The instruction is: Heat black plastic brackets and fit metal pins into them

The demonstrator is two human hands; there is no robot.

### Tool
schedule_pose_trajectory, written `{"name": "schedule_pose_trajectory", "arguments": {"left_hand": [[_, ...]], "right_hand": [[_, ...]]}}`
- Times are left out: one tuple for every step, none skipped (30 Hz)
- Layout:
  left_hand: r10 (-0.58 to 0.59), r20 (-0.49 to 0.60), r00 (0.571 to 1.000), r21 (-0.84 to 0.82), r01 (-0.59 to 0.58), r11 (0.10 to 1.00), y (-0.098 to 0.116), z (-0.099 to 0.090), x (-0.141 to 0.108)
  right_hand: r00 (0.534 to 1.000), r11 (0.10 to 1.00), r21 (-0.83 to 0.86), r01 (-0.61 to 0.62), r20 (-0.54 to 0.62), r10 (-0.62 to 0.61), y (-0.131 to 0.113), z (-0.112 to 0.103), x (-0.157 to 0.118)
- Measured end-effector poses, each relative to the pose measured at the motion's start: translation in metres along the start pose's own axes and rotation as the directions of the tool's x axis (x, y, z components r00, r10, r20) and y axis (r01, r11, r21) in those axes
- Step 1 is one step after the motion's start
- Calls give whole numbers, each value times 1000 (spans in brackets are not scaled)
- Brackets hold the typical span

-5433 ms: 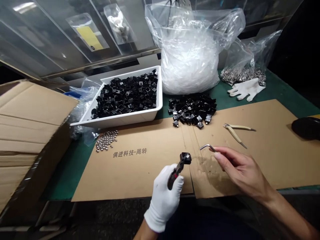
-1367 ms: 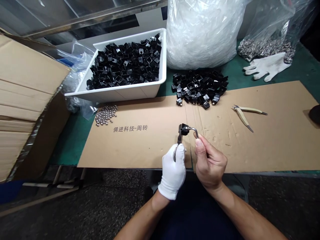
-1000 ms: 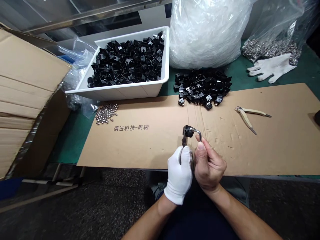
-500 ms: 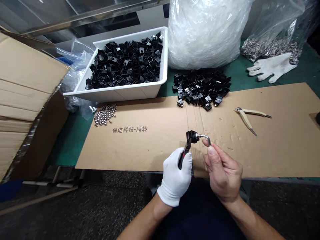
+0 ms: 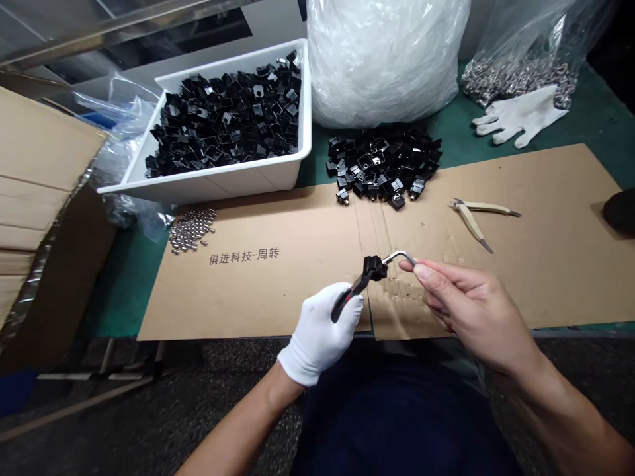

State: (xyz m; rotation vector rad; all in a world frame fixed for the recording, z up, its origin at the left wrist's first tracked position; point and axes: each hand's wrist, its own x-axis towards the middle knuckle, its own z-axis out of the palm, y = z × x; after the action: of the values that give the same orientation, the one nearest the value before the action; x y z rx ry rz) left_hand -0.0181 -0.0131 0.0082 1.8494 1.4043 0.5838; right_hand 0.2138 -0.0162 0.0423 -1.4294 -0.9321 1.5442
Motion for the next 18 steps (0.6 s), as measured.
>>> {"name": "schedule_pose_trajectory", "arguments": {"left_hand": [[-10,-3,1000,-9,10,1000,1,0,1],[-18,-7,1000,-19,18,1000,2,0,1],[-24,-13,1000,-32,24,999,3,0,2],[-30,-16,999,-47,29,998,4,0,2],[-38,-19,999,-64,37,997,5,0,2],[-48,-19,999,-82,47,996,5,-1,2],[-60,-16,998,-102,58,993,4,-2,2],[-75,-10,997,-124,73,990,2,-2,1],[-92,-2,996,-151,91,984,0,-3,0],[-115,7,993,-185,114,976,-2,-3,-1],[-143,14,990,-226,143,964,-5,-3,-3],[-177,19,984,-274,175,946,-8,-3,-5],[-214,21,977,-327,209,922,-10,-3,-7],[-253,19,967,-383,241,892,-12,-3,-9],[-294,16,956,-444,271,854,-14,-4,-12],[-340,12,940,-510,298,807,-14,-4,-16],[-387,8,922,-580,319,750,-15,-5,-20],[-435,6,900,-654,333,679,-16,-6,-24]], "right_hand": [[1000,1000,9,-15,10,15,-1,0,1],[999,999,23,-35,18,34,-2,0,3],[998,997,46,-58,26,57,-3,1,4],[996,993,80,-86,39,83,-3,2,6],[992,985,125,-120,58,113,-3,3,7],[986,972,172,-158,81,146,-4,5,8],[978,956,218,-198,103,180,-4,6,9],[970,938,256,-235,122,210,-4,8,10],[963,921,285,-265,134,235,-4,10,11],[956,908,303,-288,143,255,-5,12,13],[951,899,315,-305,149,271,-5,14,14],[947,892,321,-318,155,282,-7,17,14],[943,886,325,-330,164,291,-8,20,15],[939,881,328,-341,174,298,-10,24,16],[934,876,329,-353,184,307,-12,28,17],[930,874,323,-362,192,314,-14,33,18],[927,876,310,-368,192,322,-15,39,20],[926,882,288,-372,186,330,-16,45,23]]}}
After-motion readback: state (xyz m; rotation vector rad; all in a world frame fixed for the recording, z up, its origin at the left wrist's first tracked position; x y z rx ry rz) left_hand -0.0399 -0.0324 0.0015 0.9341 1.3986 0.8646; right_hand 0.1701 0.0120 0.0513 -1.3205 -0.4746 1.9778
